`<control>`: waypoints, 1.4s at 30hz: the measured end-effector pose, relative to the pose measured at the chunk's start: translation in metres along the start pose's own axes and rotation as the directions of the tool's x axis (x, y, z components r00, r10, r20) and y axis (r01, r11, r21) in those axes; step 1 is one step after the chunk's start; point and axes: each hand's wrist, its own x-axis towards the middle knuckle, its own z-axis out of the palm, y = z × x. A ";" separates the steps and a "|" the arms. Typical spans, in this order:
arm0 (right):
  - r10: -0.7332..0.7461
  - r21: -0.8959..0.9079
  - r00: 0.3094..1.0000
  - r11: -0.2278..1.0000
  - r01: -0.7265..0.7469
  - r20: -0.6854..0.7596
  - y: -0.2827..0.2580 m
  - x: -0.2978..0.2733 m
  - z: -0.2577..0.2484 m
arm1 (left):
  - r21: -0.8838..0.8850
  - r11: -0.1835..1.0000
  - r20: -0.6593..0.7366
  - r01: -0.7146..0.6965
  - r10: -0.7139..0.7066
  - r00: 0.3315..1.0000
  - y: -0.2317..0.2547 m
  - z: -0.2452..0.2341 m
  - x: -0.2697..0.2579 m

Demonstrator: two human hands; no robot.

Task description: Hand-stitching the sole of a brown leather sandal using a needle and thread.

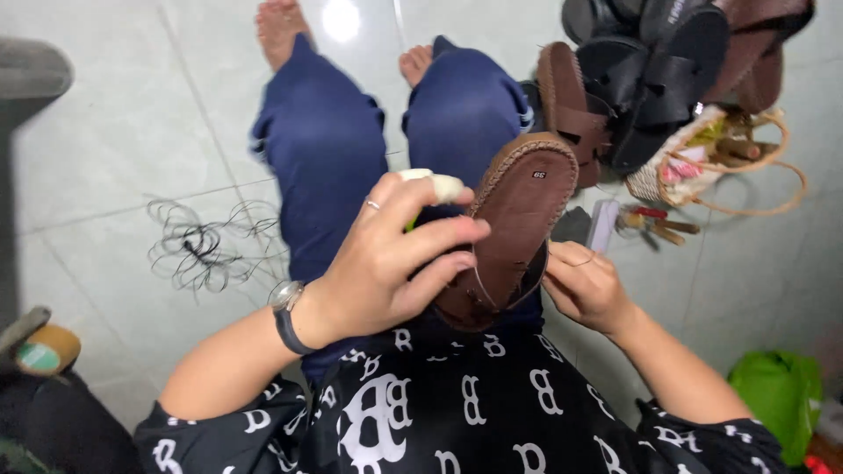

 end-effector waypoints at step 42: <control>-0.041 -0.314 0.999 0.949 0.032 -0.023 -0.005 0.019 0.023 | 0.740 0.174 0.534 -0.650 0.435 0.725 0.000 0.054 -0.041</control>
